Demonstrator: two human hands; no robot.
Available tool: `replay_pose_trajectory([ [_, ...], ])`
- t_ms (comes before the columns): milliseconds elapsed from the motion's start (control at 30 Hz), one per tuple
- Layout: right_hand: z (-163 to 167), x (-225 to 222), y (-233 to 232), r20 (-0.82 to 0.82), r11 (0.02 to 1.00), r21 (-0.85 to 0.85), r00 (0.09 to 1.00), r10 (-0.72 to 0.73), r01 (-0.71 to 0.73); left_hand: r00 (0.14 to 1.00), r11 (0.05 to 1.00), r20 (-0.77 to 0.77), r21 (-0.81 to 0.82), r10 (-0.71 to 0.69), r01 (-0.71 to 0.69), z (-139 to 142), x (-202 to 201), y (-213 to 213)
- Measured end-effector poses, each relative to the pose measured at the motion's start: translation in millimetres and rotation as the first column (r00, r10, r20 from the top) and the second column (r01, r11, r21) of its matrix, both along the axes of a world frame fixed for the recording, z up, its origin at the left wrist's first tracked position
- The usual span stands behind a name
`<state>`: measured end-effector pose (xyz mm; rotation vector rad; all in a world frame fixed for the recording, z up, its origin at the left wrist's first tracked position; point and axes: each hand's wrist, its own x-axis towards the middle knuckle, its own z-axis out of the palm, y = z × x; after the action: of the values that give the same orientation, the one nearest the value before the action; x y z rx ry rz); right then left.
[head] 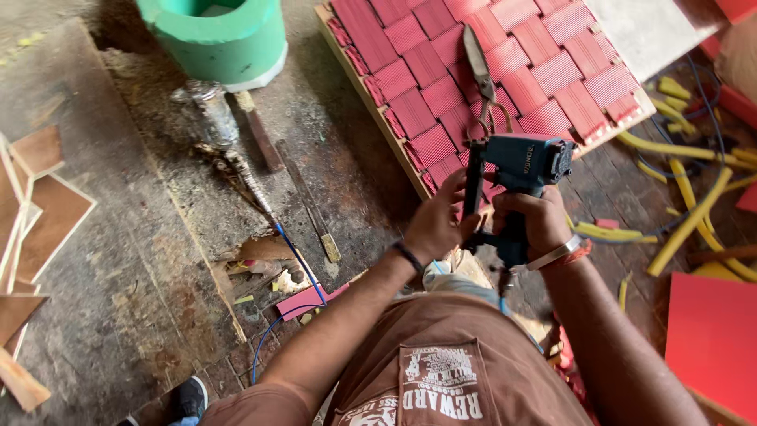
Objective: The person uses a pneumatic nail gun to fasten a red woven foam panel to a wooden frame, then lays a yellow foam sheet on the workbench and cuts strips from it with a long knife, trimming edges and separating pieces. They then carry the cut foam pieces and a red foam strip across the workshop.
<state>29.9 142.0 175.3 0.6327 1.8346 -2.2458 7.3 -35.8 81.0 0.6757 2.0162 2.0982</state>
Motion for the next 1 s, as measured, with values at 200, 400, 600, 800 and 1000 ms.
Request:
replay_pose_trajectory([
  [200, -21, -39, -17, -0.103, 0.958, -0.279, 0.994, 0.036, -0.064, 0.94, 0.896, -0.115, -0.284, 0.321, -0.341, 34, -21, -7],
  [400, -69, -100, -3, -0.034, 0.854, -0.517, 0.998, 0.051, -0.061, 0.969, 0.719, 0.046, -0.679, 0.241, -0.146, 25, -42, -60],
  [600, -89, -163, -44, -0.015, 0.842, -0.51, 0.981, 0.194, -0.174, 0.895, 0.733, 0.181, -0.649, 0.407, -0.202, 19, -36, -131],
  [800, -119, -209, -92, 0.005, 0.876, -0.426, 0.968, 0.251, -0.225, 0.864, 0.744, 0.197, -0.617, 0.463, -0.257, 12, -65, -178],
  [1000, -162, -278, -108, 0.041, 0.938, -0.3, 0.981, 0.192, -0.171, 0.867, 0.806, 0.187, -0.495, 0.462, -0.323, 5, -154, -240],
])
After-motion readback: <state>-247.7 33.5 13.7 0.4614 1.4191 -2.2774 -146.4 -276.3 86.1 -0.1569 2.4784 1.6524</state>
